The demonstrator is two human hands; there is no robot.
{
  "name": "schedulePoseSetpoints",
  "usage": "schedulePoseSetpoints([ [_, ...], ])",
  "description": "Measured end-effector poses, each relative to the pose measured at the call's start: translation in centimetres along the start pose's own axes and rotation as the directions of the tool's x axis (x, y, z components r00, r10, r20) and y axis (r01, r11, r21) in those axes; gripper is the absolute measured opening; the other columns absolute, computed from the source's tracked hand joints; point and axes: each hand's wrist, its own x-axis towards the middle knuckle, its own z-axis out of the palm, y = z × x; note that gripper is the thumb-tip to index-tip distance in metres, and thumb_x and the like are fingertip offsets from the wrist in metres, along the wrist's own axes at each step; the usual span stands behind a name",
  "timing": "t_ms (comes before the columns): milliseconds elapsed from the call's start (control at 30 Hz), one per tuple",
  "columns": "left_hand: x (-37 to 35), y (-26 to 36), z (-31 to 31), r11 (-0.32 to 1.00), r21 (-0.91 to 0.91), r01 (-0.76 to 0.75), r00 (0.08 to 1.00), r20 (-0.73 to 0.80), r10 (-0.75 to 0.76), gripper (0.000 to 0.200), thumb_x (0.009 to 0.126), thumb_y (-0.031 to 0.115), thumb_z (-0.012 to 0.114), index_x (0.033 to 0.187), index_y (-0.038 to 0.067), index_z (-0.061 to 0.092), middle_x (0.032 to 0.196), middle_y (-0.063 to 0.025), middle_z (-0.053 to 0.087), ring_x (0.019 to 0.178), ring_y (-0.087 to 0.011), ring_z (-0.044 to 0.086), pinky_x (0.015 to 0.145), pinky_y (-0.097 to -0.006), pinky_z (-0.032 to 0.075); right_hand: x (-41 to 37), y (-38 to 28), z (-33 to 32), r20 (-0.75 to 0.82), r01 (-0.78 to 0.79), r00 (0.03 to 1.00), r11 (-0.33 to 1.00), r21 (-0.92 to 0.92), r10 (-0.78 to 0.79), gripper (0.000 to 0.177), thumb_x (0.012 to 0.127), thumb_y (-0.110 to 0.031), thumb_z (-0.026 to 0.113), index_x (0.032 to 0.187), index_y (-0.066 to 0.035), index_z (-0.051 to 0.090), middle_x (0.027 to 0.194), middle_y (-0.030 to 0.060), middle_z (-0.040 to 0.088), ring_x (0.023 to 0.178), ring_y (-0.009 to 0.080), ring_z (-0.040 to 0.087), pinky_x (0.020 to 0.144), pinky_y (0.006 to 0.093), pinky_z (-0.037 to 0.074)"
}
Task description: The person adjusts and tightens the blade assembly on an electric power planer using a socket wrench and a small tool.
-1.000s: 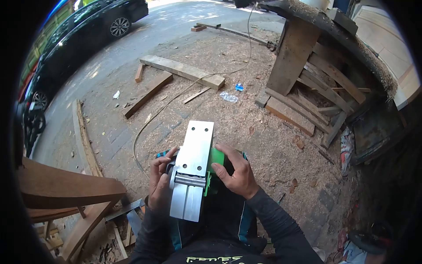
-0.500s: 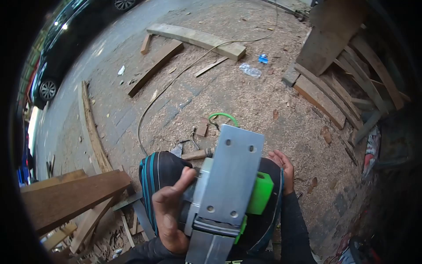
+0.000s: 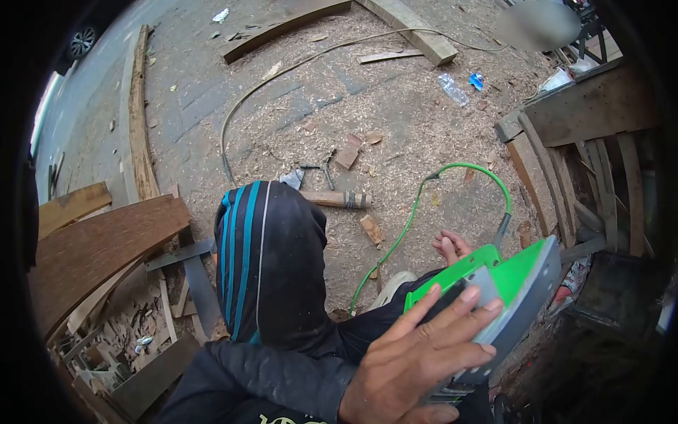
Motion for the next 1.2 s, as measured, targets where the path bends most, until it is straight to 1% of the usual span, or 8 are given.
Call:
schedulePoseSetpoints([
  [67,-0.4,-0.7,-1.8,1.0,-0.021,0.008,1.0,-0.003,-0.008,0.059,0.116,0.04,0.062,0.157,-0.002,0.059,0.173,-0.04,0.05,0.17,-0.0511,0.04,0.139,-0.0651,0.024,-0.7,0.2,0.5,0.017,0.023,1.0,0.993,-0.113,-0.022,0.041,0.116,-0.024,0.072,0.15,0.0,0.072,0.132,0.0153,0.081,0.118,0.0238,0.081,0.107,0.0388,0.064],
  [233,-0.9,-1.9,-5.0,0.982,-0.14,0.123,0.969,-0.196,-0.15,0.072,0.12,0.058,0.05,0.156,-0.004,0.047,0.173,-0.044,0.046,0.169,-0.0493,0.041,0.14,-0.0584,0.027,-1.7,3.4,-0.3,0.017,0.172,0.982,0.864,-0.473,-0.187,0.034,0.114,-0.017,0.071,0.143,0.0,0.076,0.126,0.0132,0.083,0.116,0.0213,0.08,0.104,0.0385,0.063],
  [400,-2.0,-3.8,-9.3,0.987,-0.098,0.13,0.908,-0.387,-0.158,0.068,0.121,0.049,0.034,0.172,0.004,0.042,0.179,-0.0344,0.043,0.169,-0.0441,0.04,0.141,-0.0579,0.031,-5.9,4.0,-6.8,-0.452,0.069,0.883,0.988,-0.14,-0.126,0.031,0.108,0.0,0.063,0.134,0.002,0.081,0.111,0.0114,0.086,0.105,0.016,0.08,0.094,0.0325,0.063],
  [533,-1.9,-3.8,-12.8,0.987,0.043,0.157,0.957,-0.255,-0.141,0.071,0.118,0.045,0.041,0.174,0.002,0.034,0.186,-0.0318,0.033,0.174,-0.045,0.031,0.143,-0.0587,0.029,-9.6,7.6,-11.1,-0.617,-0.095,0.784,0.966,-0.241,-0.076,0.032,0.107,0.003,0.059,0.13,0.002,0.081,0.108,0.01,0.085,0.1,0.0147,0.079,0.09,0.0314,0.063],
  [767,-2.2,-3.6,-12.1,0.969,-0.212,0.124,0.935,-0.303,-0.186,0.071,0.123,0.049,0.03,0.176,0.002,0.033,0.188,-0.0273,0.029,0.176,-0.0414,0.029,0.145,-0.0586,0.023,-11.8,10.7,-2.3,-0.384,-0.048,0.922,0.967,-0.25,-0.053,0.028,0.104,-0.002,0.066,0.127,-0.003,0.082,0.118,0.0142,0.08,0.107,0.0256,0.079,0.097,0.0407,0.062],
  [867,-1.8,-3.5,-9.8,0.992,0.003,0.126,0.946,-0.301,-0.119,0.071,0.117,0.045,0.04,0.17,-0.001,0.043,0.182,-0.0306,0.041,0.171,-0.0427,0.039,0.143,-0.0585,0.026,-10.7,12.0,0.6,-0.269,0.149,0.895,0.809,-0.569,-0.355,0.032,0.094,-0.006,0.068,0.123,-0.004,0.081,0.131,0.022,0.076,0.126,0.0461,0.067,0.114,0.0568,0.052],
  [1067,-1.5,-2.9,-7.5,0.981,-0.067,0.182,0.933,-0.303,-0.193,0.074,0.106,0.036,0.061,0.167,-0.003,0.046,0.18,-0.0325,0.044,0.168,-0.0413,0.043,0.14,-0.0553,0.032,-10.0,13.9,0.6,-0.151,0.215,0.916,0.772,-0.599,-0.372,0.029,0.095,-0.005,0.07,0.123,0.0,0.077,0.129,0.0233,0.072,0.124,0.0472,0.065,0.112,0.0572,0.051],
  [1200,-1.3,-2.5,-6.1,0.987,-0.099,0.127,0.956,-0.252,-0.148,0.069,0.105,0.018,0.053,0.169,-0.008,0.043,0.178,-0.0352,0.045,0.172,-0.0407,0.039,0.143,-0.052,0.021,-10.5,12.9,-0.5,-0.061,0.242,0.935,0.753,-0.612,-0.35,0.027,0.099,0.003,0.066,0.124,0.002,0.075,0.13,0.0229,0.072,0.125,0.0463,0.064,0.11,0.0557,0.052],
])
